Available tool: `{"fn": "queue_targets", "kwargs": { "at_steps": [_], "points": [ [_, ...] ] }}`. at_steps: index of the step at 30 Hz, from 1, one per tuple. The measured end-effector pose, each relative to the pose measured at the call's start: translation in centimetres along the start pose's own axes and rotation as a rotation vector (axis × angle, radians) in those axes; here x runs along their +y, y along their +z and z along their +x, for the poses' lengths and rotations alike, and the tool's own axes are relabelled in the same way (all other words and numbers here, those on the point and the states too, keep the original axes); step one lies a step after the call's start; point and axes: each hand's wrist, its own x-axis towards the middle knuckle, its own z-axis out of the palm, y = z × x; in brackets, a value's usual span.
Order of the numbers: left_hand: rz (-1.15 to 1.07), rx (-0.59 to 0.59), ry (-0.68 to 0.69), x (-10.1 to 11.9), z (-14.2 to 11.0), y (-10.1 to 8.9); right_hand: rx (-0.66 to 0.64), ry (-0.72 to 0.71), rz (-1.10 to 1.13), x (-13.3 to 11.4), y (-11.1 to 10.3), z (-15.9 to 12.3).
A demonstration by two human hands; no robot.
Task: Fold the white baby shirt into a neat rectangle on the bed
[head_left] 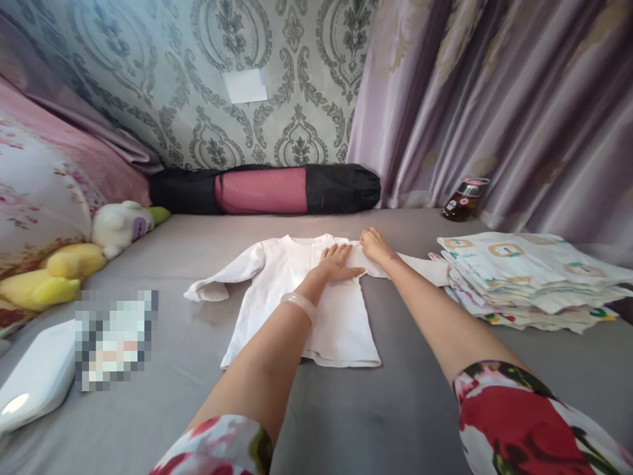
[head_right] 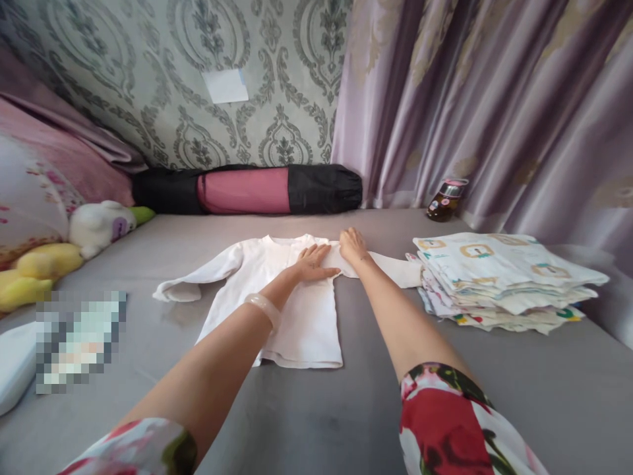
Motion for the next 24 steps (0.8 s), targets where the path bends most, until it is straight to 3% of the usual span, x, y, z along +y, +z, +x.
{"fn": "queue_targets", "kwargs": {
  "at_steps": [6,11,18,24],
  "points": [
    [0.051,-0.039,-0.021,0.3,0.0,-0.2,0.105,0.08,0.0,-1.3,1.0,-2.1],
    [0.068,-0.057,-0.022,0.4,-0.1,-0.4,0.131,0.072,0.01,-0.8,1.6,-3.0],
    [0.049,-0.053,-0.028,0.3,0.1,-0.4,0.053,-0.124,0.048,1.9,2.4,-6.1],
    [0.049,-0.056,-0.028,0.2,0.1,-0.4,-0.046,-0.003,0.032,5.0,2.2,-8.2]
  ]
}}
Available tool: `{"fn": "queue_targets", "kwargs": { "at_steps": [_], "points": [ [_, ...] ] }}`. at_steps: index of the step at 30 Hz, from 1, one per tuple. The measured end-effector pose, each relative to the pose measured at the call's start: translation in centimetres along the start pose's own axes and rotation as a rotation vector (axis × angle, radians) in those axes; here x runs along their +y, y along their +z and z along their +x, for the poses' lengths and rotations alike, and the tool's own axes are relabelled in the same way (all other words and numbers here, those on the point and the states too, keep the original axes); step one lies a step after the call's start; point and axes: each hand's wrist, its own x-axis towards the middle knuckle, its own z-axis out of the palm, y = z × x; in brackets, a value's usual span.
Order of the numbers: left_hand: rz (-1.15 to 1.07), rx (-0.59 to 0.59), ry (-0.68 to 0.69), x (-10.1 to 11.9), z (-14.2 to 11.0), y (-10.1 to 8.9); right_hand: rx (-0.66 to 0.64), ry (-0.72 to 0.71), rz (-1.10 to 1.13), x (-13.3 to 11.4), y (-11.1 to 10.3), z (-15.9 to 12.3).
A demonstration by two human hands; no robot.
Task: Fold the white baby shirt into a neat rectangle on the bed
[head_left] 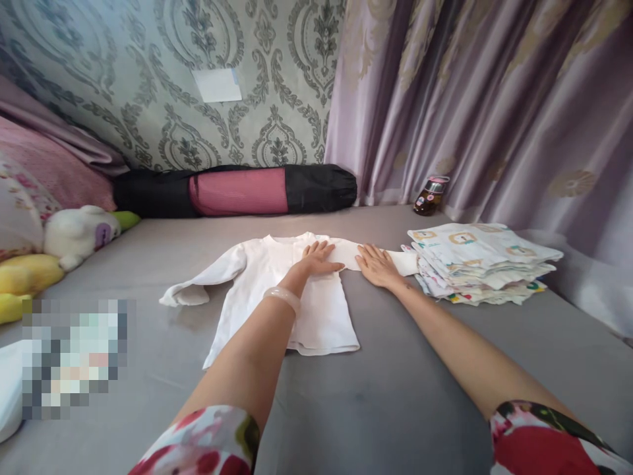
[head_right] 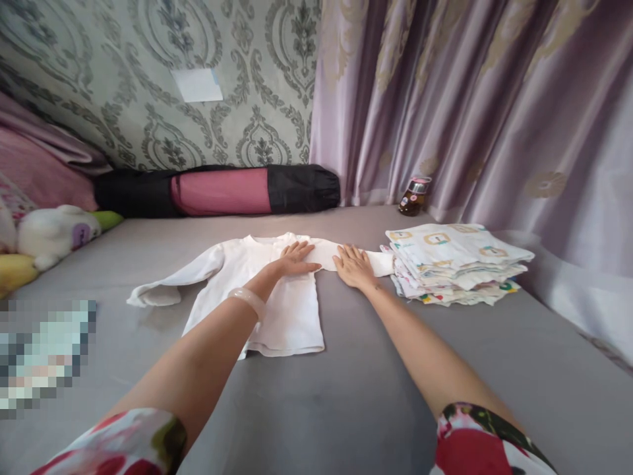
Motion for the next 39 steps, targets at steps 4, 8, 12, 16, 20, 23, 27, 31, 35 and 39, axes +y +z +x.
{"fn": "queue_targets", "kwargs": {
  "at_steps": [4,8,12,16,20,23,27,31,35,39],
  "points": [
    [0.021,0.043,0.022,0.5,-0.6,0.2,-0.054,0.106,-0.036,0.8,-0.1,0.3],
    [0.015,0.045,0.002,1.0,-1.9,-0.2,-0.057,0.141,-0.06,0.9,-0.5,0.8],
    [0.031,-0.013,-0.014,0.4,-4.9,-1.3,-0.027,0.147,-0.067,-0.4,-1.4,1.5],
    [0.067,-0.059,-0.045,-1.1,-9.9,-2.1,0.058,-0.068,-0.028,-5.7,-1.5,2.7],
    [0.065,0.025,-0.114,-2.1,-15.5,-1.5,-0.03,-0.209,0.05,-12.2,-0.6,4.6],
    [0.07,0.102,-0.196,-2.3,-18.7,-0.4,-0.044,-0.137,0.095,-15.2,0.2,6.1],
    [0.06,0.148,-0.224,-2.6,-20.0,1.4,-0.01,0.007,0.121,-16.6,1.4,7.2],
    [0.075,0.239,-0.216,-2.7,-19.7,2.5,0.043,-0.001,0.086,-16.6,2.3,7.2],
    [0.07,0.327,-0.203,-2.7,-19.7,2.4,0.041,-0.002,0.073,-16.2,2.4,7.4],
    [-0.005,0.418,-0.185,-3.2,-19.6,1.6,0.049,0.015,0.035,-16.9,2.1,7.7]
  ]
}}
